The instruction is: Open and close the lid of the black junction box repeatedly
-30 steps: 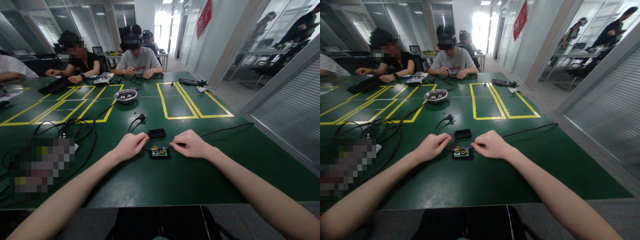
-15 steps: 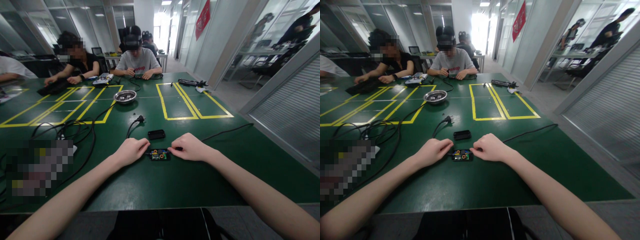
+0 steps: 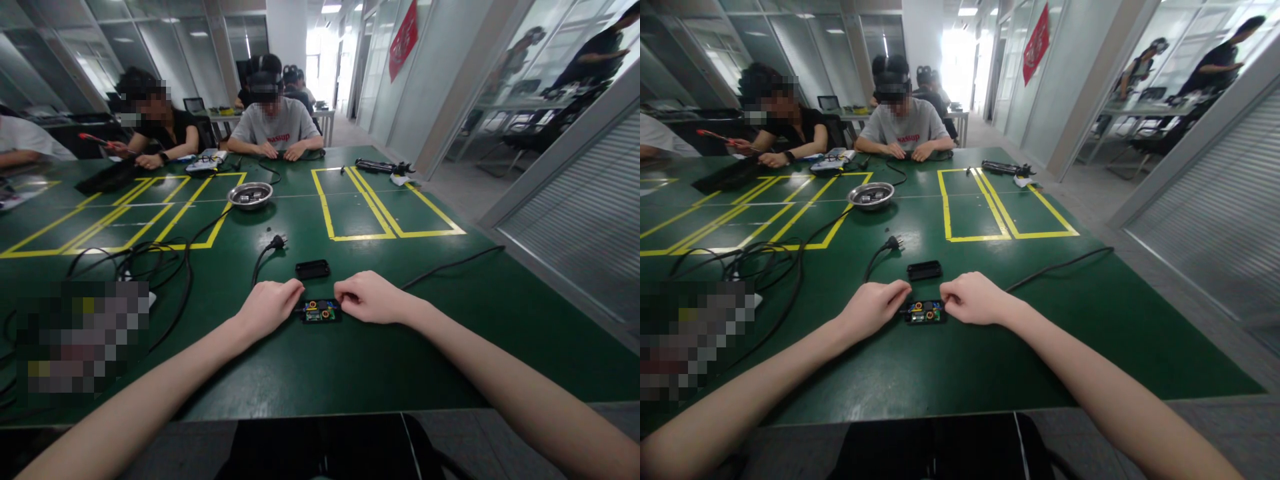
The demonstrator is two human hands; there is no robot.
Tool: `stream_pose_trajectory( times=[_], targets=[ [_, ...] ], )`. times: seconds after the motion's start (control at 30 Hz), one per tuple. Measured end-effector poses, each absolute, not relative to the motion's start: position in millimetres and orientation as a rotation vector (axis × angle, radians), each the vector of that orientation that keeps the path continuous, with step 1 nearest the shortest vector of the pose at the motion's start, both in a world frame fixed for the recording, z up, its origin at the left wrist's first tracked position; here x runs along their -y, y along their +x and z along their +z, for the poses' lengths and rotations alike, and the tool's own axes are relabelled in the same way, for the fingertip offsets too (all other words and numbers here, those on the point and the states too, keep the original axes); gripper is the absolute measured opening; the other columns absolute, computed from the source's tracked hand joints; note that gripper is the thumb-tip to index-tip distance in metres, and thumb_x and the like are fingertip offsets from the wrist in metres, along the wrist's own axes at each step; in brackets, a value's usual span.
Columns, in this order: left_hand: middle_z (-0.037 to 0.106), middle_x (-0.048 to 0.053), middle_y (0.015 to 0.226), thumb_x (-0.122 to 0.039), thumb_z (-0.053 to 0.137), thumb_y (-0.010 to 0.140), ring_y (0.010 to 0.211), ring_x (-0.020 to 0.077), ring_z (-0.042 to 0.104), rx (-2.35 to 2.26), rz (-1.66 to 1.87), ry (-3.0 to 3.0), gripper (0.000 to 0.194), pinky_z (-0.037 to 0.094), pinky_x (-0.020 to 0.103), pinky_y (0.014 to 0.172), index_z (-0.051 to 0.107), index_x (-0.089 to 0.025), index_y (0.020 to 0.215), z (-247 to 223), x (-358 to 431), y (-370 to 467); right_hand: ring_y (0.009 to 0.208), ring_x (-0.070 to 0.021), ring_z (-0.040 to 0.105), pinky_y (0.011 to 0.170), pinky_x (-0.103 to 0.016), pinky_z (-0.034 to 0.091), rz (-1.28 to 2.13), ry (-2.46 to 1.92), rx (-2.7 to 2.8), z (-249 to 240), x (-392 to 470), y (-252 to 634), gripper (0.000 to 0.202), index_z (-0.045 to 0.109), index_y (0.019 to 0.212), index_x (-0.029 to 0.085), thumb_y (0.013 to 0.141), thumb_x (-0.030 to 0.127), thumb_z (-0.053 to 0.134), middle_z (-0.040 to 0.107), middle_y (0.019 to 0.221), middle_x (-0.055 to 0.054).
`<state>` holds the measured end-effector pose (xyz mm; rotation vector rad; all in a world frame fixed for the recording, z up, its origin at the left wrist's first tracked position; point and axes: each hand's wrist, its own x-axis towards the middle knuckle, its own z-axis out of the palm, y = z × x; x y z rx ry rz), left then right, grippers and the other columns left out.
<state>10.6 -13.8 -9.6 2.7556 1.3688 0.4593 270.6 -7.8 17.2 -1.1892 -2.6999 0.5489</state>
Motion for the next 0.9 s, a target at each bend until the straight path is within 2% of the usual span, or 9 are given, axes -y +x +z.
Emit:
stream_pose_trajectory(
  times=[0.17, 0.43, 0.57, 0.73, 0.9],
  targets=[
    [0.076, 0.004, 0.074, -0.033, 0.045, 0.108, 0.064, 0.0202, 0.072, -1.427, 0.341, 2.815, 0.028, 0.044, 0.025, 0.058, 0.070, -0.021, 0.101, -8, 17, 15, 0.065, -0.0178, 0.062, 0.062, -0.028, 0.029, 0.401, -1.337, 2.682, 13, 10, 261, 0.017, 0.067, 0.087, 0.022, 0.092, 0.015, 0.053, 0.068, 0.071, -0.001],
    [0.079, 0.005, 0.081, -0.029, 0.047, 0.107, 0.068, 0.0217, 0.075, -1.538, 0.423, 2.730, 0.028, 0.051, 0.026, 0.063, 0.063, -0.022, 0.129, -14, 8, 17, 0.069, -0.0210, 0.064, 0.064, -0.029, 0.031, 0.239, -1.564, 2.575, 10, 5, 253, 0.027, 0.064, 0.118, 0.021, 0.095, 0.020, 0.050, 0.069, 0.074, -0.002],
    [0.080, 0.007, 0.091, -0.030, 0.050, 0.106, 0.077, 0.0231, 0.077, -1.587, 0.433, 2.712, 0.029, 0.053, 0.027, 0.065, 0.062, -0.022, 0.130, -9, 0, 18, 0.064, -0.0190, 0.061, 0.061, -0.027, 0.031, 0.233, -1.598, 2.504, 8, -4, 253, 0.027, 0.062, 0.119, 0.022, 0.093, 0.021, 0.053, 0.065, 0.070, 0.001],
    [0.079, 0.005, 0.085, -0.033, 0.052, 0.105, 0.074, 0.0227, 0.076, -1.593, 0.392, 2.719, 0.028, 0.052, 0.027, 0.064, 0.064, -0.022, 0.128, -5, -3, 18, 0.061, -0.0180, 0.058, 0.060, -0.028, 0.030, 0.237, -1.563, 2.503, 7, -7, 252, 0.028, 0.062, 0.118, 0.022, 0.091, 0.023, 0.055, 0.062, 0.067, 0.002],
    [0.079, 0.005, 0.086, -0.035, 0.051, 0.105, 0.077, 0.0227, 0.075, -1.591, 0.385, 2.680, 0.028, 0.053, 0.028, 0.067, 0.066, -0.022, 0.124, -6, -5, 16, 0.068, -0.0192, 0.061, 0.064, -0.029, 0.038, 0.291, -1.477, 2.419, -1, -8, 257, 0.031, 0.062, 0.118, 0.021, 0.089, 0.023, 0.055, 0.068, 0.079, -0.001]
  ],
)
